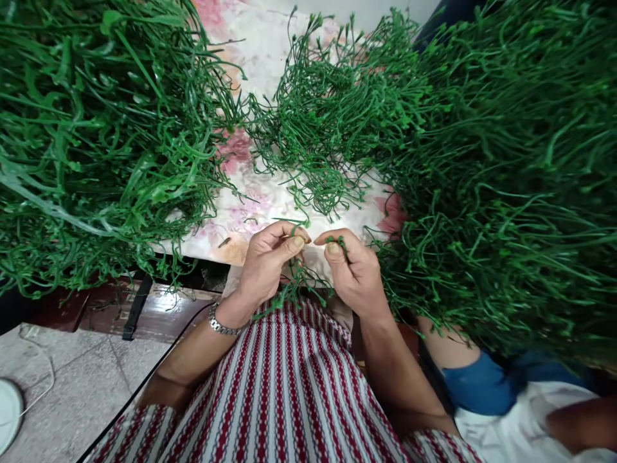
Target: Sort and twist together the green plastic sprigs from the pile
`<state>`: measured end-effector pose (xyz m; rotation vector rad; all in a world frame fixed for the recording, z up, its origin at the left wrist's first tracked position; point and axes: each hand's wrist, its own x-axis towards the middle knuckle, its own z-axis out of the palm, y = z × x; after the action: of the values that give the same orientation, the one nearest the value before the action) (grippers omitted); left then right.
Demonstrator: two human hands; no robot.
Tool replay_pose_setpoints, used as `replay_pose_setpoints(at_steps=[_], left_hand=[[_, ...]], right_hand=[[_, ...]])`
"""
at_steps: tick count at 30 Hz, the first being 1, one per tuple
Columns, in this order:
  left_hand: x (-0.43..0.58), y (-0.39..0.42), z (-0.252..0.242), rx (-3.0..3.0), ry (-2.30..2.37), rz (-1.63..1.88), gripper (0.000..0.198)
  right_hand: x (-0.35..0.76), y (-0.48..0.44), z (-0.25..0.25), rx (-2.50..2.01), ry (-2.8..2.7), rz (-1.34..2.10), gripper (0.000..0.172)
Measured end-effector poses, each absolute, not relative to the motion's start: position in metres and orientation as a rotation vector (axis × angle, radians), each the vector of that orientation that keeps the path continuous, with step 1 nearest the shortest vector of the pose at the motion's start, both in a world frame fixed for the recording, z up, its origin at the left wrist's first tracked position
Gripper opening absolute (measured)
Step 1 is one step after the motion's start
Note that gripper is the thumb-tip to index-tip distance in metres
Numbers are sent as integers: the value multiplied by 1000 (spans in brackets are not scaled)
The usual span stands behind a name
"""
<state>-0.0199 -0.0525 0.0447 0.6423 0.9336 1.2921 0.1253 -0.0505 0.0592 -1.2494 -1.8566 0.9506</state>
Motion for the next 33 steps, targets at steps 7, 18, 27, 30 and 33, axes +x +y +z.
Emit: replay_pose_setpoints(at_steps=[7, 18, 27, 30, 33], left_hand=[[-18, -54, 40, 682, 1048, 1337, 7], [-23, -54, 42, 707, 1075, 1389, 9], [-28, -66, 36, 825, 1067, 1240, 14], [-29, -67, 36, 972, 1203, 1283, 17], [-30, -68, 40, 1240, 1306, 1248, 16]], right_hand=[[110, -56, 57, -1387, -2149, 756, 30], [120, -55, 56, -1298, -2029, 1119, 11], [113, -57, 52, -1252, -1936, 1005, 16], [113, -55, 53, -1220, -2036, 1000, 14], [116, -50, 56, -1154, -2186, 905, 16]])
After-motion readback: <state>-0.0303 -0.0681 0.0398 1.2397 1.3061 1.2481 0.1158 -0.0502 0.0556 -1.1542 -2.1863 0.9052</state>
